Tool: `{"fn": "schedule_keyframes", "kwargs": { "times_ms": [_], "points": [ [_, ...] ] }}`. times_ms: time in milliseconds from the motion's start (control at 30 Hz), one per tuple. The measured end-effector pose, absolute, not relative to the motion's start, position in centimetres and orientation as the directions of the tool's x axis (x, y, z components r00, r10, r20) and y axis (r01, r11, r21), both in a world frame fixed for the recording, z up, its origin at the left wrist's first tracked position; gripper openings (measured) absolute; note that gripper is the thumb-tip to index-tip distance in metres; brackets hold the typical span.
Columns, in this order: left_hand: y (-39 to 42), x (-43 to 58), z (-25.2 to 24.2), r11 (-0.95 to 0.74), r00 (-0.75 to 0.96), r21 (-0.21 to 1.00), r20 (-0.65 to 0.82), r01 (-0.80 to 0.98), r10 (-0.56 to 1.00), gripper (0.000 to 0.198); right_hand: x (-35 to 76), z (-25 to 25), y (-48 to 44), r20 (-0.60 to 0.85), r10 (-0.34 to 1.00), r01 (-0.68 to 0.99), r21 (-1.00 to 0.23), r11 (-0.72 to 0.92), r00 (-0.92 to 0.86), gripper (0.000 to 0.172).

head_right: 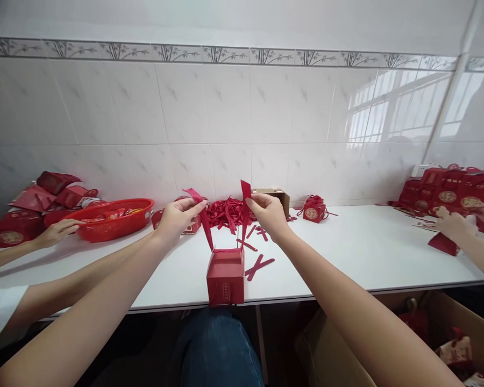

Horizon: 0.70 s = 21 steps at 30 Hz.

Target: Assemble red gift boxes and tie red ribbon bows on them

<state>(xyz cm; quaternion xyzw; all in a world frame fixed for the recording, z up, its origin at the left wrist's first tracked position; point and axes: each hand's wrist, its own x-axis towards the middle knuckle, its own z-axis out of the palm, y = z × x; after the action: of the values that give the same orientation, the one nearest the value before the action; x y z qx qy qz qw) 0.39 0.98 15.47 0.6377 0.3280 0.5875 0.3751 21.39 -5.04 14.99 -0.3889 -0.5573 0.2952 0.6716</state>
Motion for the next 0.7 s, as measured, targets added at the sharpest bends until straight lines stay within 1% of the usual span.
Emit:
{"fn": "schedule_keyframes", "kwargs": {
  "times_ms": [100, 233, 400, 533, 600, 700],
  "points": [
    [0.8, 0.6, 16.1, -0.506, 0.071, 0.861, 0.508, -0.044, 0.858, 0.034, 21.2, 15.3, -4.8, 0.491, 0.843, 0.002, -0.864, 0.503, 0.221, 0.03],
    [0.1, 0.8, 17.0, -0.498, 0.065, 0.864, 0.502, -0.072, 0.862, 0.036, 20.9, 15.7, -4.8, 0.451, 0.852, 0.006, -0.885, 0.466, 0.264, 0.033],
    [-0.5, 0.9, 17.4, -0.496, 0.226, 0.861, 0.509, -0.113, 0.831, 0.035, 20.7, 16.1, -5.3, 0.452, 0.845, 0.024, -0.885, 0.465, 0.287, 0.033],
    [-0.5, 1.1, 17.1, -0.522, 0.25, 0.848, 0.526, -0.087, 0.813, 0.038, 20.9, 16.1, -5.6, 0.475, 0.817, 0.058, -0.873, 0.484, 0.326, 0.032],
    [-0.5, 1.2, 17.1, -0.501, 0.277, 0.86, 0.506, -0.093, 0.817, 0.041, 21.0, 16.2, -5.6, 0.47, 0.814, 0.066, -0.876, 0.478, 0.34, 0.03],
    [-0.6, 1.5, 17.3, -0.44, 0.336, 0.89, 0.453, -0.118, 0.826, 0.043, 21.0, 16.2, -5.7, 0.445, 0.835, 0.036, -0.888, 0.459, 0.323, 0.029]
  ]
}}
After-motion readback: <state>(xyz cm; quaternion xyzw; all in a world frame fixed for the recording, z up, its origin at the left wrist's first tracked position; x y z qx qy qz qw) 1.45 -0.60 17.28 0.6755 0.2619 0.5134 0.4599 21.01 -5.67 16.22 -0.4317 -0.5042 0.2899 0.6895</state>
